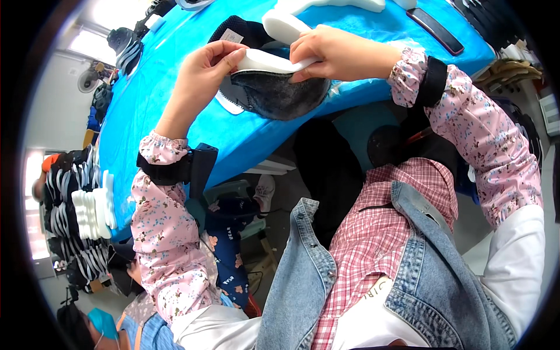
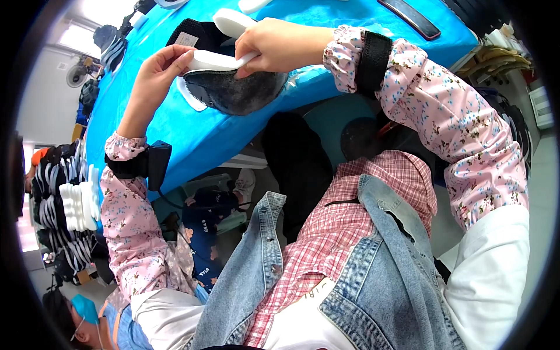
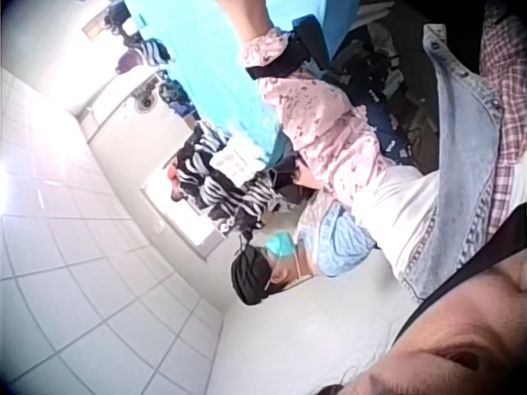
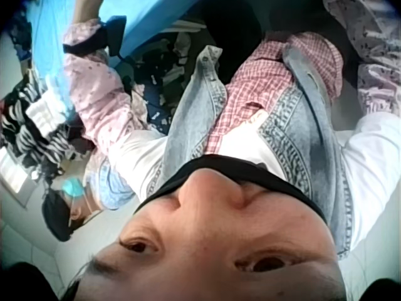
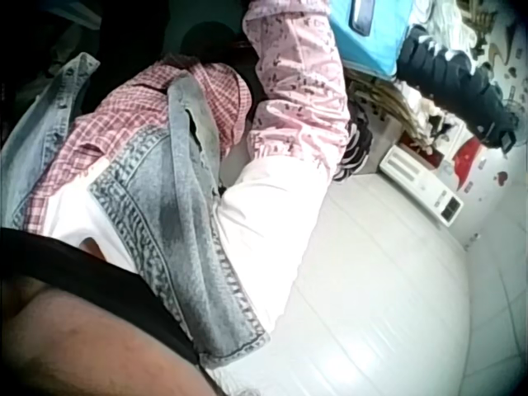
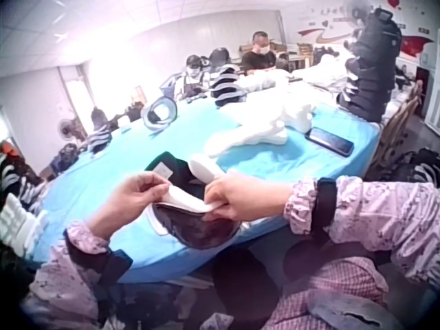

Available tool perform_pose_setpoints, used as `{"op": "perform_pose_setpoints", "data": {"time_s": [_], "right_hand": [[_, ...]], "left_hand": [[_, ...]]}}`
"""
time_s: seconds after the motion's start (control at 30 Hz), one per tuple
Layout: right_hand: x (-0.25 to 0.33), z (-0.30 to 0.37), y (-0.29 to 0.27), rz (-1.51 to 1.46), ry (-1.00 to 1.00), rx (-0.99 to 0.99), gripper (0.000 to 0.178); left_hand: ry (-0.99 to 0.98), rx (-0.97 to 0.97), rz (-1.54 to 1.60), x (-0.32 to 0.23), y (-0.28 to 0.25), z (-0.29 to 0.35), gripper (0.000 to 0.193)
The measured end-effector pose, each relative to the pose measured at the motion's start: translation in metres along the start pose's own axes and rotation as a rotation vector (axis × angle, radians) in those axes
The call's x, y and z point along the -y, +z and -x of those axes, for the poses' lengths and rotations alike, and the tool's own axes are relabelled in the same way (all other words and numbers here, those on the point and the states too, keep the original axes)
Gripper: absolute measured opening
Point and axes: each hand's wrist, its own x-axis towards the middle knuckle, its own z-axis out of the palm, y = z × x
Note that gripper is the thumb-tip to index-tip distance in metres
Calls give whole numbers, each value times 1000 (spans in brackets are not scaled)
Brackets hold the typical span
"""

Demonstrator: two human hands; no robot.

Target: The person takes a footwear upper, picks up a white padding component, and inserts the padding into the interior of the shoe upper using their hands. They then press the padding into place and check the interior alignment by hand.

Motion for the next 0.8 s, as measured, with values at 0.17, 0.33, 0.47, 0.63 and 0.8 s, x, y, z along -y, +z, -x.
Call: {"op": "perform_pose_setpoints", "data": {"time_s": [0.17, 0.33, 0.47, 0.63, 0.8], "right_hand": [[-5, -1, 0, 54, -51, -4, 29], [-6, -2, -2, 62, -3, 27, 29], [5, -4, 1, 15, 65, 52, 23], [-5, 2, -2, 126, -31, 12, 30], [28, -7, -11, 48, 137, 46, 61]], "left_hand": [[10, -64, 46, 0, 3, 3, 22], [92, 41, 9, -14, 0, 17, 29], [64, -25, 138, -12, -5, 27, 36], [80, -122, 6, -16, 10, 26, 35], [126, -60, -593, -39, 13, 14, 31]]}}
